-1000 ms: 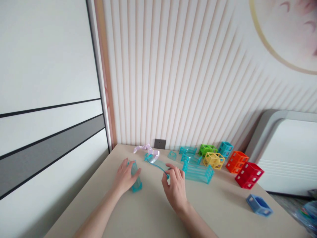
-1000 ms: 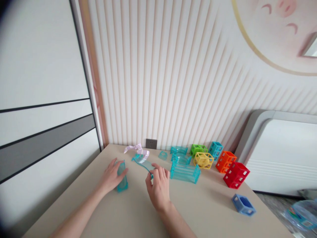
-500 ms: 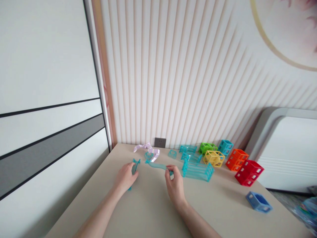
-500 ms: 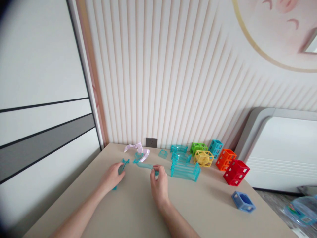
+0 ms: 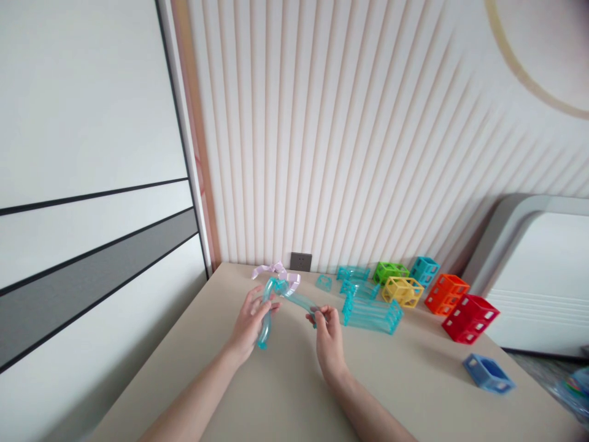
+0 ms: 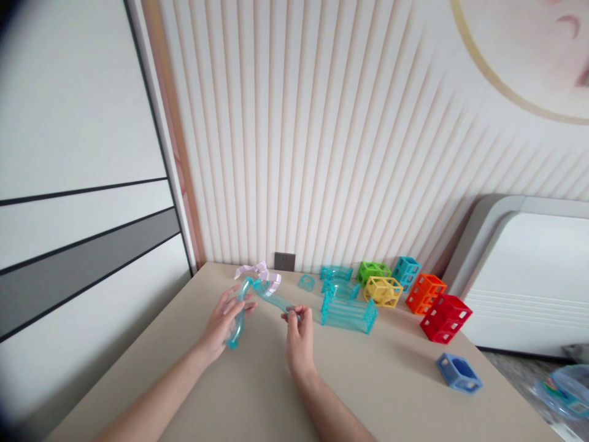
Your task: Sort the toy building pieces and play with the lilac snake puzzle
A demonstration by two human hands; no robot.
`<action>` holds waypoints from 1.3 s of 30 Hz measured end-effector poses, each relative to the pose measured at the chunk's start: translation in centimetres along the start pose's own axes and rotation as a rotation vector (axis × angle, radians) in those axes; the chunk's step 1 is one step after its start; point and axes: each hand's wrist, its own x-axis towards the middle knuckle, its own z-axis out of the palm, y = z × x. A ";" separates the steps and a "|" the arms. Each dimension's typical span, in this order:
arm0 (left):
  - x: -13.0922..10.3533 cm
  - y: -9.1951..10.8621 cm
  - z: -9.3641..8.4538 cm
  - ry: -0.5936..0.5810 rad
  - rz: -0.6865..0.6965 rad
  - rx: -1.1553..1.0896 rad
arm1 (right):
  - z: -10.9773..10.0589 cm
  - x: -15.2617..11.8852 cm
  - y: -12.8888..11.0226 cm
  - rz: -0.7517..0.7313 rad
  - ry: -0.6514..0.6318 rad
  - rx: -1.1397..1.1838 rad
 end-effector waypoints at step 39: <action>-1.6 -0.9 0.9 -0.330 -0.108 0.051 | 0.3 -2.9 -2.3 0.045 -0.462 -0.203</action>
